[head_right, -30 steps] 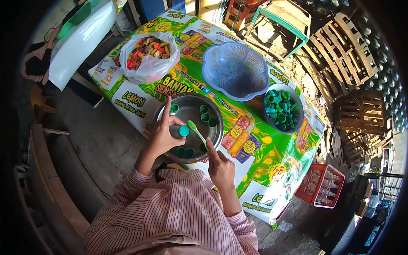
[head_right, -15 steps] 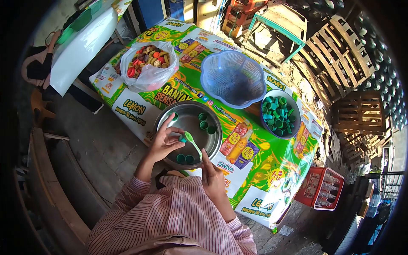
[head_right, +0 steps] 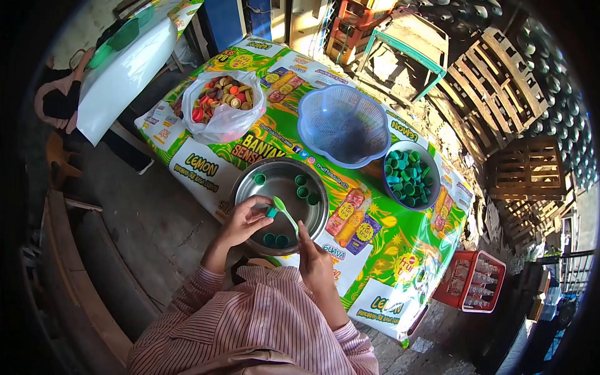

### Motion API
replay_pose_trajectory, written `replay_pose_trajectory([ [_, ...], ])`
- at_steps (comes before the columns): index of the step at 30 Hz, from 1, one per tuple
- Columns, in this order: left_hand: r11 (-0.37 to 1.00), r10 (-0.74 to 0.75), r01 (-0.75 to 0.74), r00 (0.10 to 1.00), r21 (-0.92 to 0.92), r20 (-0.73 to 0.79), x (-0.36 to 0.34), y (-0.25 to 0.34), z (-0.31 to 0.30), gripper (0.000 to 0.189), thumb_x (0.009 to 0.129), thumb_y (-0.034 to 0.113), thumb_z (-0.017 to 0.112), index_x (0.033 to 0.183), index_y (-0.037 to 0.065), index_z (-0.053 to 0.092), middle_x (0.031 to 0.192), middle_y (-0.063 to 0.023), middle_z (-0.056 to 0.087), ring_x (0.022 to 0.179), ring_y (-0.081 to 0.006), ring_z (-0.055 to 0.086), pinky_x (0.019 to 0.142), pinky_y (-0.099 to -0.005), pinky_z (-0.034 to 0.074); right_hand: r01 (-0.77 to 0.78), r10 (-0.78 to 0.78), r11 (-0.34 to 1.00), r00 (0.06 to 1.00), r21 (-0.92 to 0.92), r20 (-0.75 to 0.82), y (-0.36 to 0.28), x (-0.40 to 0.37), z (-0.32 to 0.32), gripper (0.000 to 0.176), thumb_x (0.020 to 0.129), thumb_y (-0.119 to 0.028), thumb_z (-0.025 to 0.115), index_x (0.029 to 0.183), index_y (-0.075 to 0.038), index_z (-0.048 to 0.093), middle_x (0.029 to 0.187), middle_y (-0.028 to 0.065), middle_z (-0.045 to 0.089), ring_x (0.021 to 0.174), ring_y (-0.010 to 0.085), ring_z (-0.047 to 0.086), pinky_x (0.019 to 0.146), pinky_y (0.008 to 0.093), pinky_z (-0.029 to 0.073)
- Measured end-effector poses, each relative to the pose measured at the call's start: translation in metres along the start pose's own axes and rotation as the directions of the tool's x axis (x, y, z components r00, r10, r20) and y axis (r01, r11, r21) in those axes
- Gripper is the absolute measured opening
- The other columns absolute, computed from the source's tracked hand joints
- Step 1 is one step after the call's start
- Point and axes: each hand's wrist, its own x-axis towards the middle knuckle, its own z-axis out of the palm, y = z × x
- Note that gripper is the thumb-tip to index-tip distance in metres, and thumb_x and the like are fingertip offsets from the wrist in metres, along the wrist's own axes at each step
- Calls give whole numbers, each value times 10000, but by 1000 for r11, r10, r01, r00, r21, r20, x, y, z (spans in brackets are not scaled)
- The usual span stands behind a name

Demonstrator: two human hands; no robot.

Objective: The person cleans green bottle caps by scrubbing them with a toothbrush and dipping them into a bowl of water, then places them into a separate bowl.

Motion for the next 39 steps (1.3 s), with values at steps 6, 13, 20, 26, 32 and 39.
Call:
replay_pose_trajectory([
  [6, 982, 40, -37, 999, -187, 11, 0, 0, -1, 391, 856, -9, 525, 1214, 17, 371, 1114, -75, 467, 1065, -174, 522, 910, -278, 432, 75, -73, 996, 996, 49, -46, -6, 5, 0, 461, 866, -46, 486, 1311, -139, 408, 655, 173, 581, 556, 292, 601, 532, 304, 453],
  [13, 750, -103, 132, 991, -648, 82, -1, 14, -6, 325, 922, 73, 421, 1244, 47, 392, 1154, -91, 474, 1161, -272, 467, 991, -339, 383, -29, 33, 998, 997, 55, -73, -21, 5, -1, 452, 866, -33, 477, 1304, -127, 411, 620, 174, 541, 530, 262, 577, 520, 267, 420],
  [20, 754, 261, -120, 957, 646, -128, 6, -4, -6, 373, 747, 98, 659, 1095, 56, 532, 1004, -84, 543, 879, -235, 584, 722, -309, 475, -31, 12, 995, 980, -91, -200, -24, -16, 23, 486, 840, -7, 498, 1306, -108, 407, 707, 181, 594, 570, 301, 585, 530, 349, 448],
  [26, 532, 285, -289, 946, 796, 153, 29, 4, -23, 315, 695, 69, 674, 993, 55, 573, 946, -124, 551, 822, -300, 579, 702, -361, 479, -118, 85, 981, 975, -153, -208, -16, -20, 20, 492, 835, 5, 494, 1307, -94, 400, 733, 188, 603, 580, 315, 586, 517, 351, 438],
  [32, 982, -143, 151, 987, -112, 77, 34, -3, -26, 344, 862, 87, 555, 1196, 29, 505, 1179, -44, 539, 981, -125, 559, 842, -273, 470, -86, 56, 989, 969, -117, -242, -12, -17, 18, 487, 838, 2, 489, 1307, -89, 397, 771, 199, 610, 600, 342, 595, 531, 369, 447],
  [39, 979, -65, 84, 992, -187, 104, 21, -3, -21, 351, 845, 20, 544, 1193, 14, 498, 1201, -77, 520, 1053, -128, 515, 898, -289, 436, -6, -22, 979, 991, -203, -135, -14, -8, 19, 443, 866, -98, 494, 1295, -185, 425, 711, 149, 606, 568, 332, 589, 487, 432, 433],
])
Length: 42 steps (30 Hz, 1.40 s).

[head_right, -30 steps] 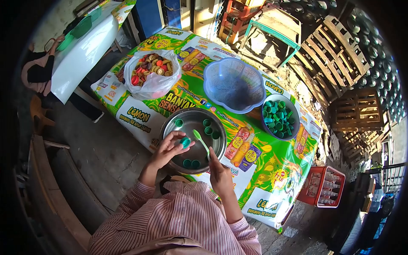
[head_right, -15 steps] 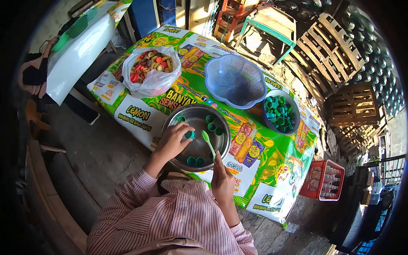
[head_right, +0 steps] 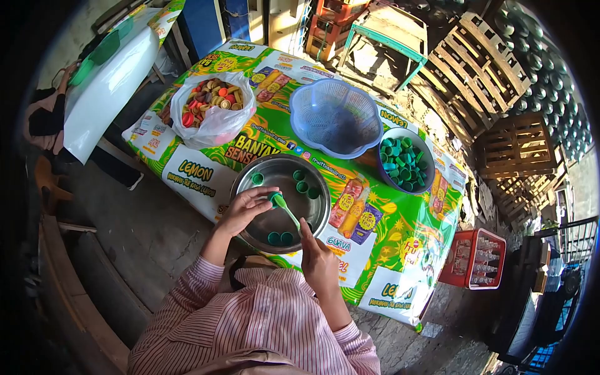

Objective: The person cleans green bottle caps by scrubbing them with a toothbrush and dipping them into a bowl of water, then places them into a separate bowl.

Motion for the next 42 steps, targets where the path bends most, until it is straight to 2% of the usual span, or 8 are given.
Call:
replay_pose_trajectory([
  [4, 999, 23, -24, 999, -28, -47, 2, 0, 5, 364, 824, -13, 554, 1184, 3, 497, 1172, -90, 531, 1036, -148, 526, 909, -276, 423, -6, 5, 998, 1000, 62, 11, -3, 0, 2, 457, 864, -78, 499, 1303, -164, 410, 714, 183, 603, 565, 341, 589, 481, 422, 436],
  [8, 995, 79, -83, 995, -53, -66, 4, -3, 11, 354, 814, 0, 588, 1158, -10, 506, 1116, -67, 554, 1000, -121, 536, 890, -260, 434, -252, 147, 857, 956, 449, 254, -4, -7, 1, 475, 865, -26, 483, 1320, -115, 377, 663, 194, 580, 570, 338, 592, 494, 251, 381],
  [12, 987, 72, -88, 991, -134, -117, -3, -3, 20, 292, 858, 102, 565, 1131, 7, 520, 1053, -48, 563, 947, -107, 544, 846, -253, 453, -279, 170, 892, 936, 356, 308, -3, -4, -16, 476, 860, -31, 496, 1316, -128, 396, 655, 181, 585, 550, 318, 587, 517, 261, 424],
  [14, 981, 8, -35, 990, -190, -140, -6, -6, 22, 274, 881, 155, 548, 1115, 15, 527, 1037, -41, 562, 919, -97, 544, 818, -246, 461, 83, -89, 985, 995, 151, 38, 8, 1, -19, 488, 843, -38, 522, 1306, -153, 419, 652, 155, 589, 527, 299, 578, 522, 310, 457],
  [18, 991, -119, 103, 971, -91, -207, -6, -15, 22, 275, 930, 277, 457, 1060, 51, 542, 954, -5, 538, 782, -69, 512, 677, -211, 436, 57, -51, 997, 992, -53, 118, -3, 10, -40, 483, 833, -71, 530, 1291, -191, 434, 691, 126, 608, 547, 288, 591, 490, 409, 450],
  [21, 943, 40, -52, 998, -329, -44, -5, -11, 24, 268, 944, 222, 424, 1161, 71, 468, 1008, -23, 526, 827, -95, 525, 710, -234, 440, 1, -8, 998, 993, 59, 116, -7, 7, -39, 498, 837, -46, 522, 1308, -165, 410, 725, 155, 615, 589, 302, 605, 534, 380, 471],
  [28, 884, 147, -170, 985, -435, -87, -8, -5, 38, 314, 934, 160, 419, 1240, 91, 392, 1152, -78, 508, 1039, -193, 520, 884, -328, 438, 32, -28, 966, 999, 256, -20, -18, 2, -36, 524, 827, 2, 522, 1321, -108, 385, 755, 195, 599, 623, 327, 604, 562, 352, 459],
  [42, 922, 353, -373, 920, -104, -172, -3, 2, 48, 320, 853, 82, 560, 1149, 36, 448, 1168, -85, 487, 1103, -230, 495, 971, -387, 392, 37, -25, 977, 998, 211, -60, -18, 3, -27, 506, 837, -15, 520, 1316, -123, 397, 730, 171, 602, 572, 303, 600, 510, 363, 455],
])
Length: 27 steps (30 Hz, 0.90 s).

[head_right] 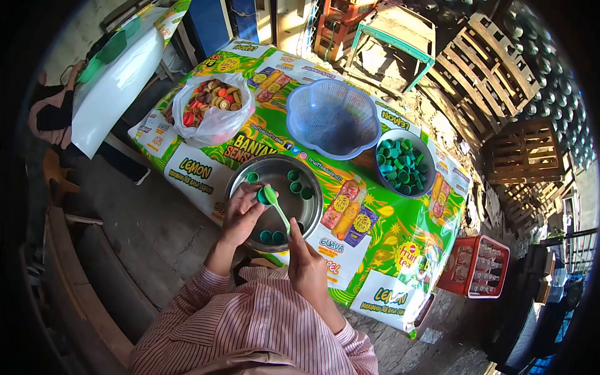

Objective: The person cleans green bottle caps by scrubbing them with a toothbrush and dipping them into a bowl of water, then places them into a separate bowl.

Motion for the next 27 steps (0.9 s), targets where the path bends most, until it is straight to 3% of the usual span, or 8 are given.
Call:
replay_pose_trajectory([
  [2, 995, -39, 42, 999, -95, 33, 1, 3, -1, 311, 859, 91, 555, 1148, 39, 453, 1164, -87, 490, 1090, -205, 503, 950, -389, 407, 100, -100, 995, 995, 29, -1, 0, -2, 1, 512, 837, -13, 518, 1319, -129, 393, 739, 175, 607, 576, 308, 601, 514, 363, 457],
  [6, 984, -130, 125, 991, -126, -30, -2, -4, -2, 316, 873, 101, 535, 1169, 40, 444, 1150, -90, 502, 1077, -183, 507, 935, -382, 419, -17, 17, 1000, 999, 1, 34, -4, 2, -4, 516, 837, -12, 517, 1321, -137, 391, 755, 175, 611, 589, 312, 606, 517, 362, 458],
  [12, 991, 5, -7, 1000, 136, 19, 1, 2, 5, 336, 903, 124, 481, 1219, 32, 416, 1140, -94, 519, 1075, -200, 508, 915, -372, 434, 7, -7, 1000, 1000, 12, -6, -3, 3, 0, 507, 843, -20, 515, 1320, -142, 392, 769, 180, 614, 608, 317, 611, 522, 364, 459],
  [18, 995, -96, 95, 995, 23, 21, -3, -11, -8, 331, 930, 154, 429, 1241, 41, 418, 1179, -89, 503, 1045, -198, 520, 876, -378, 448, 5, -6, 1000, 999, 23, 34, 2, 6, -5, 507, 842, -22, 517, 1319, -141, 394, 738, 173, 604, 590, 316, 602, 517, 374, 452],
  [20, 998, -11, 13, 999, -67, 32, 0, -10, 0, 357, 957, 235, 360, 1238, 23, 421, 1124, -82, 524, 984, -177, 530, 842, -346, 439, 20, -19, 999, 999, -28, 45, -3, 6, -6, 513, 839, -24, 521, 1320, -144, 392, 726, 173, 599, 576, 311, 596, 510, 376, 447],
  [24, 993, -115, 116, 992, -14, 50, 1, -10, -2, 464, 965, 362, 276, 1151, -18, 466, 952, -65, 535, 823, -139, 485, 766, -277, 387, 46, -46, 999, 999, -4, 3, 0, 6, -6, 502, 831, -34, 534, 1305, -148, 417, 706, 146, 588, 541, 298, 577, 497, 383, 439],
  [26, 933, -165, 176, 984, -314, 61, 2, -16, -3, 424, 974, 320, 271, 1079, -19, 503, 967, -85, 559, 793, -119, 501, 742, -267, 404, 57, -51, 995, 996, -79, 72, -1, 3, -6, 494, 831, -46, 539, 1301, -151, 425, 668, 128, 567, 516, 287, 562, 486, 388, 432],
  [27, 931, -202, 202, 979, -304, 31, 3, -11, 2, 452, 975, 346, 237, 1026, -7, 514, 911, -72, 543, 757, -115, 468, 716, -260, 390, 79, -73, 994, 995, -79, 69, -1, 3, -6, 499, 830, -50, 540, 1303, -159, 424, 641, 115, 549, 501, 280, 551, 473, 391, 425],
])
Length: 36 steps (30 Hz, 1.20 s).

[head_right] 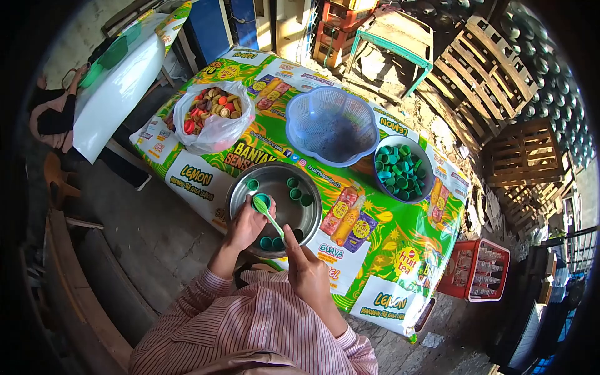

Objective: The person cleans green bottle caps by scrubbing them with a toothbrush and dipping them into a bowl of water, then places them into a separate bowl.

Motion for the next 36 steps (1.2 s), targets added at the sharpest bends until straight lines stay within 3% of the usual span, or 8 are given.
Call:
replay_pose_trajectory([
  [3, 998, -48, 51, 991, -22, 124, 4, 1, -3, 445, 976, 355, 222, 933, 16, 507, 815, -50, 491, 722, -115, 428, 697, -257, 368, -23, 23, 1000, 998, 8, -62, 0, 3, -2, 507, 824, -43, 541, 1302, -167, 425, 635, 107, 544, 502, 277, 552, 466, 393, 422],
  [11, 988, -144, 144, 990, 57, 7, 3, 17, 15, 447, 960, 406, 216, 814, 47, 439, 710, -18, 375, 670, -123, 348, 672, -257, 320, 25, -29, 993, 999, -113, -33, 1, 1, -4, 545, 796, -42, 554, 1304, -193, 426, 602, 70, 487, 447, 240, 499, 429, 383, 412],
  [13, 975, -169, 142, 973, 169, 157, 8, 26, 6, 442, 956, 390, 222, 788, 51, 449, 682, -22, 369, 660, -119, 348, 672, -254, 321, 65, -66, 993, 998, -102, -12, 1, 0, -7, 551, 792, -36, 553, 1303, -199, 429, 604, 63, 487, 442, 231, 490, 424, 377, 413],
  [17, 741, -459, 386, 888, 550, -5, 15, 59, 10, 451, 957, 356, 236, 876, 8, 509, 676, -42, 439, 647, -115, 399, 602, -247, 356, 80, -68, 982, 995, -174, 72, 0, 2, -17, 565, 787, -23, 547, 1309, -200, 420, 622, 68, 509, 472, 238, 523, 437, 380, 422],
  [19, 830, -382, 315, 922, 459, 57, 17, 50, 11, 429, 961, 350, 272, 995, -5, 509, 762, -54, 487, 666, -114, 441, 594, -243, 383, 7, -7, 1000, 1000, -4, -8, 1, 5, -16, 555, 797, -8, 539, 1309, -187, 422, 669, 100, 562, 521, 265, 559, 485, 351, 448],
  [21, 956, -294, 285, 939, 74, 179, 20, 43, 15, 394, 959, 350, 313, 1116, 18, 457, 871, -61, 500, 692, -112, 470, 627, -247, 400, -9, 9, 995, 1000, 99, 1, -6, 8, -18, 536, 815, 11, 521, 1315, -145, 409, 720, 148, 596, 570, 276, 591, 549, 294, 457],
  [26, 981, -164, 181, 967, -74, 195, 14, 35, 18, 302, 948, 210, 390, 1218, 73, 386, 983, -51, 497, 805, -117, 512, 688, -267, 434, -119, 122, 975, 992, 187, -7, -6, 8, -17, 519, 831, 32, 491, 1323, -85, 376, 780, 203, 606, 678, 250, 631, 604, 249, 438],
  [36, 904, 199, -245, 967, 352, 161, 10, 24, 24, 329, 899, 94, 466, 1205, 16, 375, 1171, -123, 465, 1078, -193, 488, 892, -347, 435, -57, 61, 991, 998, 120, -25, -10, 5, -14, 531, 826, 22, 504, 1327, -97, 372, 767, 205, 603, 652, 309, 620, 576, 308, 461],
])
